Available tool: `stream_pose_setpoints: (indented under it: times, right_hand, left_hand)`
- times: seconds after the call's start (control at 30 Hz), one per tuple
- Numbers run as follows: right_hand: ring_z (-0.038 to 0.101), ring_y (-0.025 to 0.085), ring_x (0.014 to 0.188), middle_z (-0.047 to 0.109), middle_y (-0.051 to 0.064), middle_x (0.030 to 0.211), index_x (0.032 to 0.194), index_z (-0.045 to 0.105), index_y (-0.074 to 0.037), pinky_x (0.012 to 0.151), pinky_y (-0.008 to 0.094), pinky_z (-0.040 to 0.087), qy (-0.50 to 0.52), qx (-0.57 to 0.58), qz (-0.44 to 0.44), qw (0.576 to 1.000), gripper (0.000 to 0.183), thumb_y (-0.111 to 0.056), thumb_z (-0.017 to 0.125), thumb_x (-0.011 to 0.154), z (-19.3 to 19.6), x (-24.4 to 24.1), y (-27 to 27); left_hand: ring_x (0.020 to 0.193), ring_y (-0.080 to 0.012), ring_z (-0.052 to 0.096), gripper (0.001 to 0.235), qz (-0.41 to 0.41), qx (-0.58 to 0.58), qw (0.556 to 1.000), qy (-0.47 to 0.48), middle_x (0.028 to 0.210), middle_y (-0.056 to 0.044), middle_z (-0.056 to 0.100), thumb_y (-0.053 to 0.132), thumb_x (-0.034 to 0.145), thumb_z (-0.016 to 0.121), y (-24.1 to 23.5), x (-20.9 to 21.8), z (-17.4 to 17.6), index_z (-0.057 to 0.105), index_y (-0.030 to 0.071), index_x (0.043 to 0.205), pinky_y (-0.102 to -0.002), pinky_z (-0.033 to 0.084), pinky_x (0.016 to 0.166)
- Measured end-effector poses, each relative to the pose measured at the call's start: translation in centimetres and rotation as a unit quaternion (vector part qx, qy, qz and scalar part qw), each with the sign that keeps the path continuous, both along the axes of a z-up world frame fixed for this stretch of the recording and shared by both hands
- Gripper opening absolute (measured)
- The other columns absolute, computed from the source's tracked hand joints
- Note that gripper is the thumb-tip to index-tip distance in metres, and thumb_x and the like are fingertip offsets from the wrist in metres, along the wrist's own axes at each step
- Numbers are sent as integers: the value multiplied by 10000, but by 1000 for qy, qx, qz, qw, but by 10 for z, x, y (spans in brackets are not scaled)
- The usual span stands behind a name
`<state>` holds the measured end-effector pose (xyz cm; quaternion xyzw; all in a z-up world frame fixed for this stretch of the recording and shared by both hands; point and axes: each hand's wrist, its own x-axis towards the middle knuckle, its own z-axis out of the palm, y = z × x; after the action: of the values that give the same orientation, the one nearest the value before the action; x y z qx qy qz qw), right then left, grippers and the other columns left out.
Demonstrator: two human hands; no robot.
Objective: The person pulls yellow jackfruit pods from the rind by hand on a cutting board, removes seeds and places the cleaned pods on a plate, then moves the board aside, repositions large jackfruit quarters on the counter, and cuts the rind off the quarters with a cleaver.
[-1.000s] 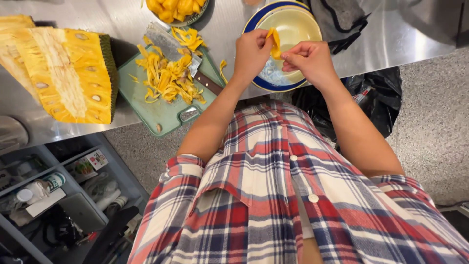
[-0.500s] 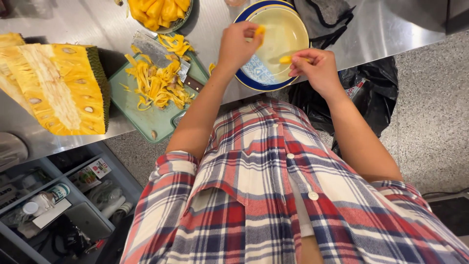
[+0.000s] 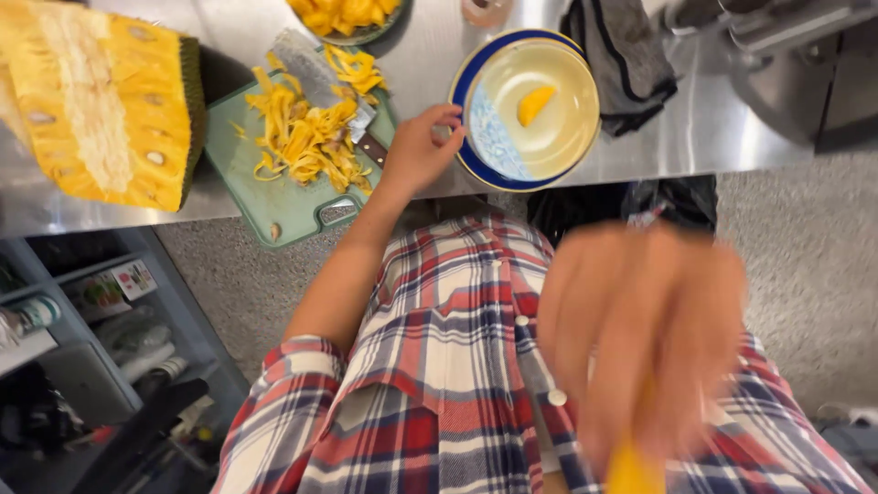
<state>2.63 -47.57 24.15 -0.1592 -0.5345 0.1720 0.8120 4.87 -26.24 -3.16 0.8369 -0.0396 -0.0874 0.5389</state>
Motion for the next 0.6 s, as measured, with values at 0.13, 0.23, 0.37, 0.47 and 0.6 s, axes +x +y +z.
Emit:
stream_pose_setpoints:
  times: [0.13, 0.23, 0.37, 0.47, 0.6]
  right_hand:
    - [702, 317, 755, 649, 122, 874, 827, 564, -105, 635, 429, 592, -69, 20, 144, 987, 356, -130, 384, 1132, 21, -10, 29]
    - [650, 323, 688, 541, 73, 745, 731, 425, -132, 632, 477, 586, -38, -1, 227, 973, 408, -139, 358, 1134, 32, -23, 60]
    - [621, 307, 620, 527, 76, 699, 701, 391, -151, 620, 487, 608, -4, -9, 218, 976, 417, -133, 324, 1112, 29, -34, 96]
    - [676, 283, 596, 614, 112, 723, 733, 481, -130, 562, 444, 604, 12, -30, 180, 983, 372, -157, 426, 1099, 25, -38, 127]
    - [707, 252, 538, 701, 62, 764, 880, 685, -83, 514, 393, 590, 195, -266, -133, 935, 425, -489, 652, 1001, 0, -44, 161]
  left_hand:
    - [705, -174, 759, 347, 24, -7, 1000, -2, 1044, -78, 794, 193, 931, 720, 34, -22, 9, 678, 61, 1249, -302, 594, 659]
    - [740, -170, 770, 339, 56, -13, 998, 0, 1051, -84, 792, 193, 944, 720, 63, -36, 17, 675, 54, 1250, -298, 585, 659]
    - [746, -164, 770, 333, 72, -42, 996, 15, 1041, -85, 783, 186, 952, 702, 101, -46, 8, 669, 47, 1253, -302, 586, 678]
    - [795, -161, 766, 318, 76, -49, 995, -29, 1040, -88, 783, 181, 973, 704, 126, -49, 13, 674, 56, 1264, -298, 597, 713]
    - [712, -165, 755, 295, 117, -23, 993, -9, 1012, -68, 784, 197, 943, 715, 169, -46, 31, 694, 96, 1220, -306, 584, 682]
